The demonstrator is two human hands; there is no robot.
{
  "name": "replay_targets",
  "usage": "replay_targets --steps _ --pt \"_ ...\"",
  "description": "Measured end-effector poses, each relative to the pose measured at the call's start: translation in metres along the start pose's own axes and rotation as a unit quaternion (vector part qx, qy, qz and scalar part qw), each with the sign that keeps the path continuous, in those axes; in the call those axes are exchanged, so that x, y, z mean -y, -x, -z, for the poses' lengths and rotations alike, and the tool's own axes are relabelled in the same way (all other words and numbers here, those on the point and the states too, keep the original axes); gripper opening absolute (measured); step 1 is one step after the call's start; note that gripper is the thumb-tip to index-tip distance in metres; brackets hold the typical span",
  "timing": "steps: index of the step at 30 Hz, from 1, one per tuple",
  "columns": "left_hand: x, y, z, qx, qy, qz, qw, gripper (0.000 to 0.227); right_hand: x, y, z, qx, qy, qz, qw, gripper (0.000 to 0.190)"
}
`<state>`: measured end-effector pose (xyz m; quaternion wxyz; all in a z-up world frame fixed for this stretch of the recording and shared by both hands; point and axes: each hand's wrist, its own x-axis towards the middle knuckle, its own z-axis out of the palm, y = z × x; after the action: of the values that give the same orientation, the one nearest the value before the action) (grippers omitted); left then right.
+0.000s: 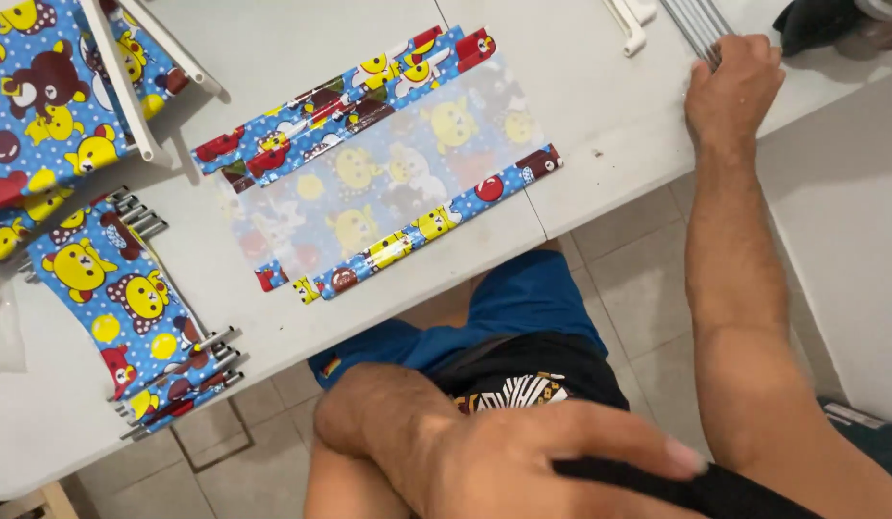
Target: Assembling a multi-tiered display rack by sliding metal rods through fabric sleeves and connecting them to plastic side supports.
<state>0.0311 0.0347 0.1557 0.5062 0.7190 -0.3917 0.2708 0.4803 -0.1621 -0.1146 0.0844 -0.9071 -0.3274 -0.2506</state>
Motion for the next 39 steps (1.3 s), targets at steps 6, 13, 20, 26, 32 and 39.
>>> replay_targets --steps 6,13,20,26,32,39 --pt "-0.008 -0.014 -0.019 0.043 -0.012 0.116 0.992 0.051 -0.024 -0.027 -0.017 0.153 0.047 -0.031 0.987 0.025" --pt "0.135 0.101 -0.042 0.003 -0.381 0.427 0.82 0.035 0.013 -0.054 0.005 0.281 0.186 -0.016 0.941 0.037" --pt "0.155 0.193 -0.043 -0.007 -0.498 0.465 0.732 0.03 -0.022 -0.061 -0.006 0.212 0.117 0.018 0.97 0.029" --pt "0.154 0.195 -0.03 -0.055 -0.51 0.401 0.759 0.014 0.007 -0.048 0.077 0.167 -0.086 -0.079 0.979 0.034" --pt "0.133 0.181 -0.006 -0.132 -0.428 0.48 0.755 0.013 0.064 -0.001 0.144 0.223 -0.485 -0.177 0.827 0.024" --pt "0.086 0.168 0.051 -0.262 -0.286 0.544 0.744 0.016 0.135 0.011 0.185 0.244 -0.434 -0.12 0.859 0.023"
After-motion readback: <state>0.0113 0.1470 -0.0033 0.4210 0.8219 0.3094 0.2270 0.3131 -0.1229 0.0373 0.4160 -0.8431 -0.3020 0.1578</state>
